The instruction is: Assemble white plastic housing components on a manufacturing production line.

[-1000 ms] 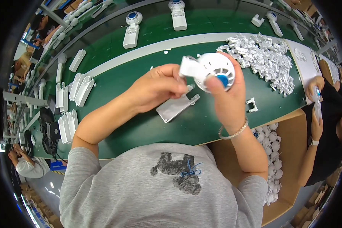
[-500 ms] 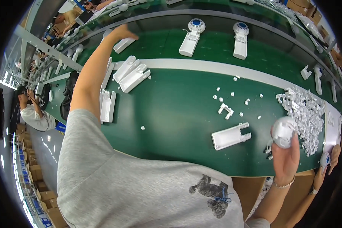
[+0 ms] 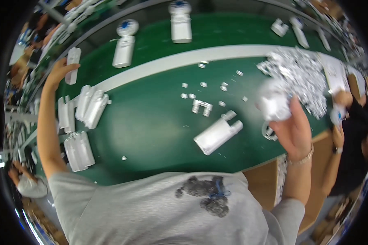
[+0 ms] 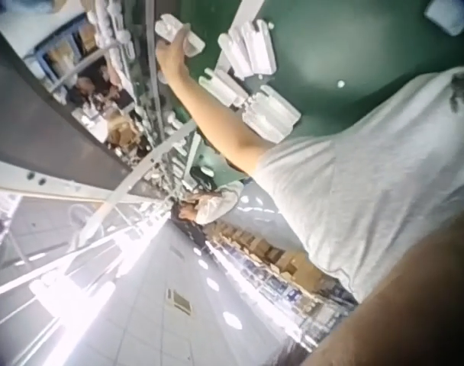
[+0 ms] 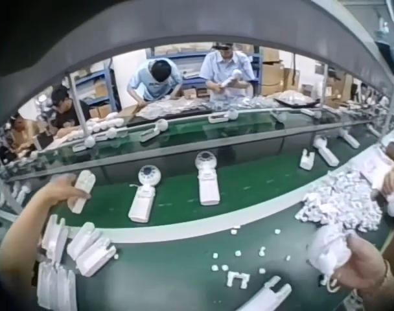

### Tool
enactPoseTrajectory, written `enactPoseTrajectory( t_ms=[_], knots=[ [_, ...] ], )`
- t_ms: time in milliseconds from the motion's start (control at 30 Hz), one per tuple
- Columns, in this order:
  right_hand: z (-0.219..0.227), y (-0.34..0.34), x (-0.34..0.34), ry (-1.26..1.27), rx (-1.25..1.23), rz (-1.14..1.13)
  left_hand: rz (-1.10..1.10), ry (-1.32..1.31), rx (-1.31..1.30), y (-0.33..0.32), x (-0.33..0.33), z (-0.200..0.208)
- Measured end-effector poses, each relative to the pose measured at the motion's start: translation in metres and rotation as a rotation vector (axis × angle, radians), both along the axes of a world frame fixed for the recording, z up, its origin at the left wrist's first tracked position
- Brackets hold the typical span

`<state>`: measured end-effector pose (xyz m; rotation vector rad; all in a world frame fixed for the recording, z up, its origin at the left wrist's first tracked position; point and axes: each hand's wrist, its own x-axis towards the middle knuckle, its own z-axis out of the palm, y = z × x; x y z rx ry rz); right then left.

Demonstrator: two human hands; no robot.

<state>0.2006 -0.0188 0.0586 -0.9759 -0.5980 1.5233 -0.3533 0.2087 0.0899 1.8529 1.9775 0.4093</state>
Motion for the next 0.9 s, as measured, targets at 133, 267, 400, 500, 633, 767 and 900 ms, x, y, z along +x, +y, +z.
enactPoseTrajectory(
  t_ms=[133,267,400,500,633,767,900],
  knots=[
    [0.004,-0.006,-0.004,-0.145,0.087,0.144,-0.331,-0.547,-0.200,-0.081,0.138,0.024],
    [0.021,-0.028,-0.008,-0.272,0.161,0.138,-0.760,-0.620,-0.496,-0.141,0.252,0.015],
    [0.015,-0.059,0.017,-0.402,0.146,0.027,-0.974,-0.661,-0.530,-0.191,0.333,-0.022],
    [0.005,-0.077,0.042,-0.395,0.101,-0.010,-1.003,-0.669,-0.550,-0.213,0.369,-0.048],
    [-0.003,-0.087,0.057,-0.452,0.022,-0.040,-1.038,-0.587,-0.579,-0.222,0.387,-0.060],
    [-0.013,-0.086,0.065,-0.537,-0.048,0.090,-1.032,-0.594,-0.586,-0.225,0.396,-0.065],
    [-0.015,-0.078,0.061,-0.575,-0.107,0.121,-0.991,-0.574,-0.600,-0.226,0.395,-0.064]
  ],
)
